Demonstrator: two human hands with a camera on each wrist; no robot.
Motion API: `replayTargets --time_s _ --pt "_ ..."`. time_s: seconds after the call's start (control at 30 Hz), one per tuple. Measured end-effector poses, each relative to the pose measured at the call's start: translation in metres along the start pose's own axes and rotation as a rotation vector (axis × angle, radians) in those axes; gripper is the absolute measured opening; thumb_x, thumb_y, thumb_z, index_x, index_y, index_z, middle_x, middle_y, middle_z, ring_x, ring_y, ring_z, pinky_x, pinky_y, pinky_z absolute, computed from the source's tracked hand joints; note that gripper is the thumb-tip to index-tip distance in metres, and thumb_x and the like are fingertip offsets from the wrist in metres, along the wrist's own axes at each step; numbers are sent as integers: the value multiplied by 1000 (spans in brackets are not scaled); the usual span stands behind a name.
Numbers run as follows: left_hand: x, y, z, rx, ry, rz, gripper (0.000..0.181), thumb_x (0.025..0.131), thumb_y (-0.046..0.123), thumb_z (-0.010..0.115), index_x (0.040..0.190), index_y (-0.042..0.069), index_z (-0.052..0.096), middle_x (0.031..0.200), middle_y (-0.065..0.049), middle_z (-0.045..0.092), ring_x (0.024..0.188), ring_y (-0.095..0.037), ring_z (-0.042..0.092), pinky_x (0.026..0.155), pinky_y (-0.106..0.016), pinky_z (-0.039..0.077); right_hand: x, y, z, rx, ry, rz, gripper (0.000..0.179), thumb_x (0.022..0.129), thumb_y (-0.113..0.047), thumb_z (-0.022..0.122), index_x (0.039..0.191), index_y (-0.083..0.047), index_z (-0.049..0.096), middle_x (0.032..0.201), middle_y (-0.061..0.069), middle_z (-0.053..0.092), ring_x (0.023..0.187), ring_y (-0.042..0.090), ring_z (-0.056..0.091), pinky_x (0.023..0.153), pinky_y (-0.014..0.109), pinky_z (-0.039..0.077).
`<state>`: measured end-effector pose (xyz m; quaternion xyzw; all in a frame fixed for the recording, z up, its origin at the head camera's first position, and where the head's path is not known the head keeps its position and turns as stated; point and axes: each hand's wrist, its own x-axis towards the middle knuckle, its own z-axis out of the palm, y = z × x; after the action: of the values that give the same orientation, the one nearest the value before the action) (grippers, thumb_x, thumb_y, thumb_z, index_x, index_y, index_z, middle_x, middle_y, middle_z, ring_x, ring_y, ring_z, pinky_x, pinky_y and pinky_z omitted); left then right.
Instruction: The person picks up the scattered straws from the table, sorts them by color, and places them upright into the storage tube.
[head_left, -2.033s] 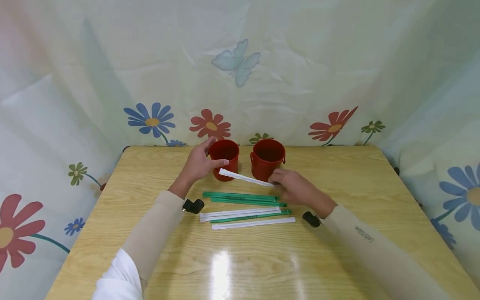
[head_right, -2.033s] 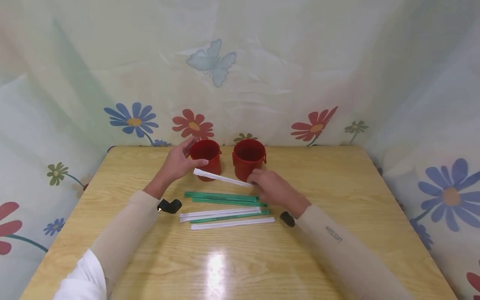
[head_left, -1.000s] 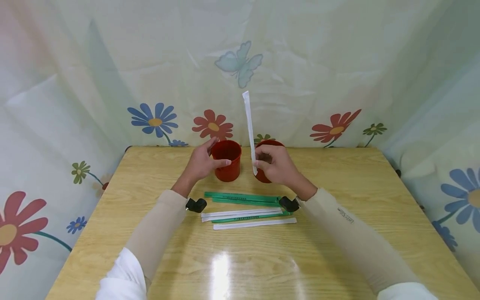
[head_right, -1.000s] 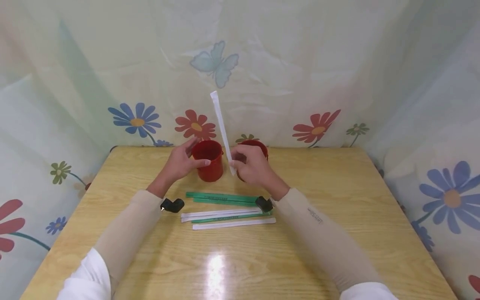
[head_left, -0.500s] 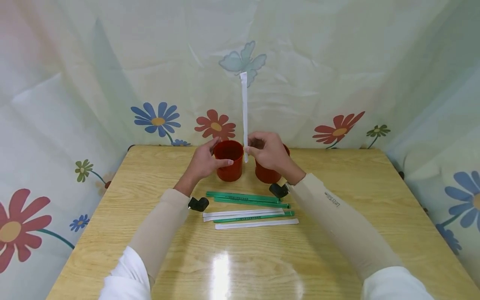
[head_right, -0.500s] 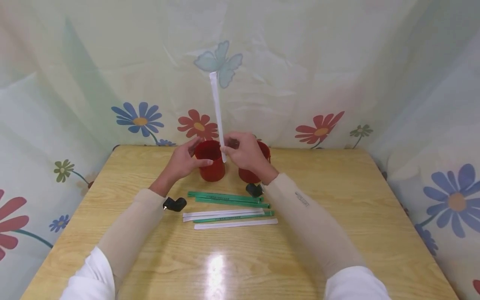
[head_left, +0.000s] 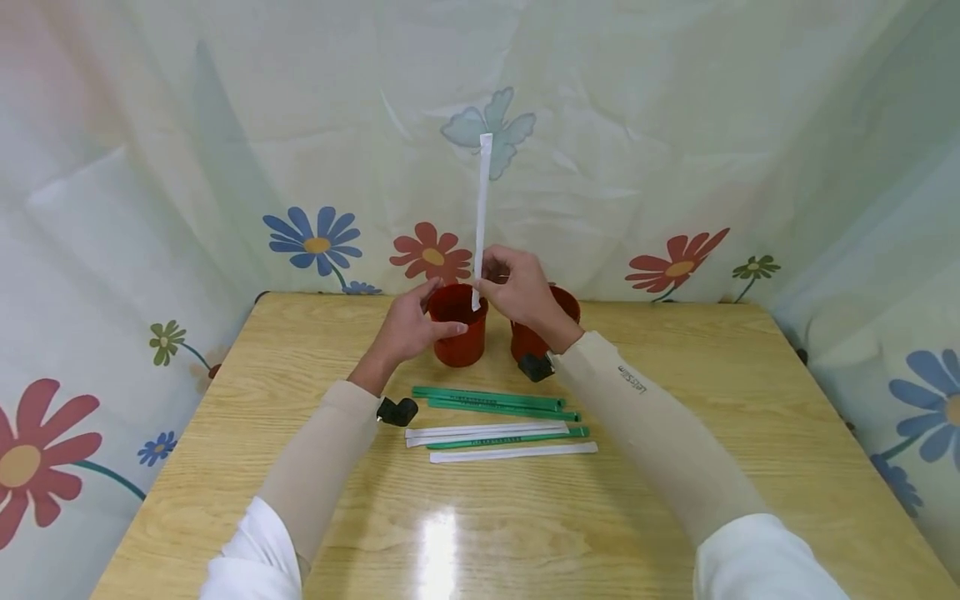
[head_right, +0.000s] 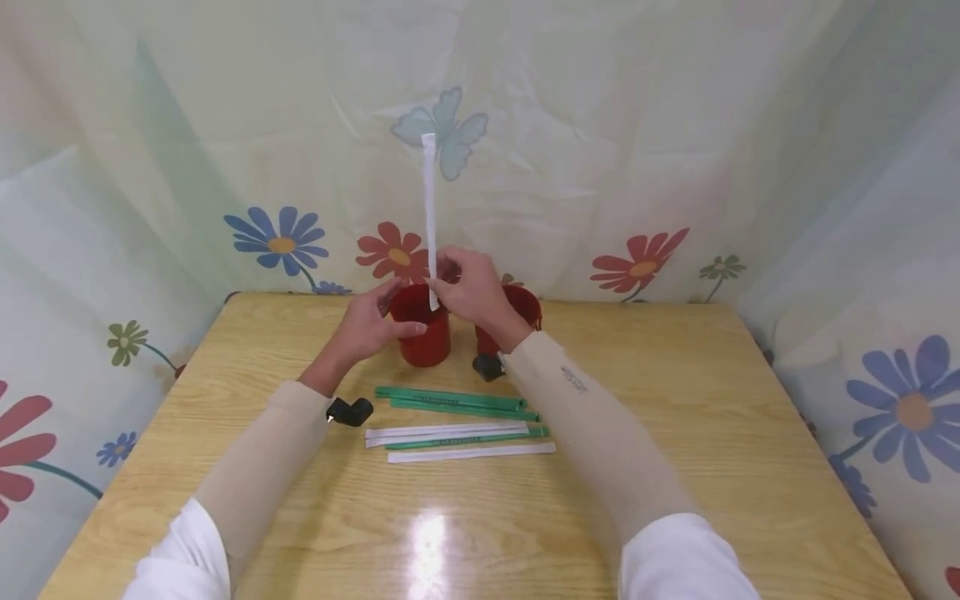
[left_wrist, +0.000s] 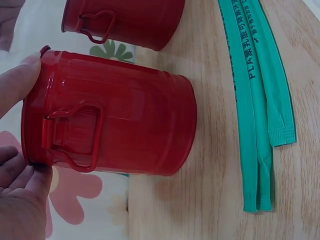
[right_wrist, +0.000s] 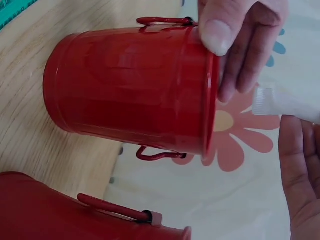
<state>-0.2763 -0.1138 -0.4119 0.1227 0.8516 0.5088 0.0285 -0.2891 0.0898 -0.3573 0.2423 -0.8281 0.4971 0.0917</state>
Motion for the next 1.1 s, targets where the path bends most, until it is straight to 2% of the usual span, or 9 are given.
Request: replayTargets --time_s 0.2,0.43,0.63,0.8,0.93,1.1 --pt "1 1 2 -9 -30 9 92 81 29 82 155 9 30 152 -7 46 141 -28 45 105 -43 51 2 3 6 -19 -22 101 7 90 -6 66 96 -2 67 84 14 69 75 25 62 67 33 58" --pt "-1 -1 -5 3 -10 6 93 80 28 83 155 9 30 152 -7 46 141 -28 45 106 -43 50 8 1 19 -47 -71 85 9 89 -5 66 96 1 68 82 14 69 72 24 62 64 34 60" --pt "0 0 -4 -12 -27 27 94 80 30 83 155 9 30 153 -8 46 142 -28 45 107 -43 49 11 0 22 -117 -101 114 12 90 -7 67 99 0 68 86 13 69 76 24 63 68 33 59" --pt "1 -1 -4 -2 -19 41 91 79 31 83 153 11 34 149 -7 50 139 -27 48 107 -44 49 8 -4 17 -234 -77 161 22 93 -16 66 112 -5 66 93 9 70 84 22 65 75 35 59" --pt "1 -3 -5 20 -7 24 91 79 32 83 153 11 34 150 -6 49 138 -28 49 104 -44 52 0 -5 12 -237 -61 165 28 93 -17 66 118 -5 64 98 9 71 91 23 67 81 38 59" --pt "3 -4 -3 35 -7 23 93 79 33 83 153 9 33 151 -6 48 138 -28 48 103 -44 52 -14 -7 1 -189 -62 135 19 93 -14 66 110 -5 69 98 9 72 91 23 68 85 39 59"
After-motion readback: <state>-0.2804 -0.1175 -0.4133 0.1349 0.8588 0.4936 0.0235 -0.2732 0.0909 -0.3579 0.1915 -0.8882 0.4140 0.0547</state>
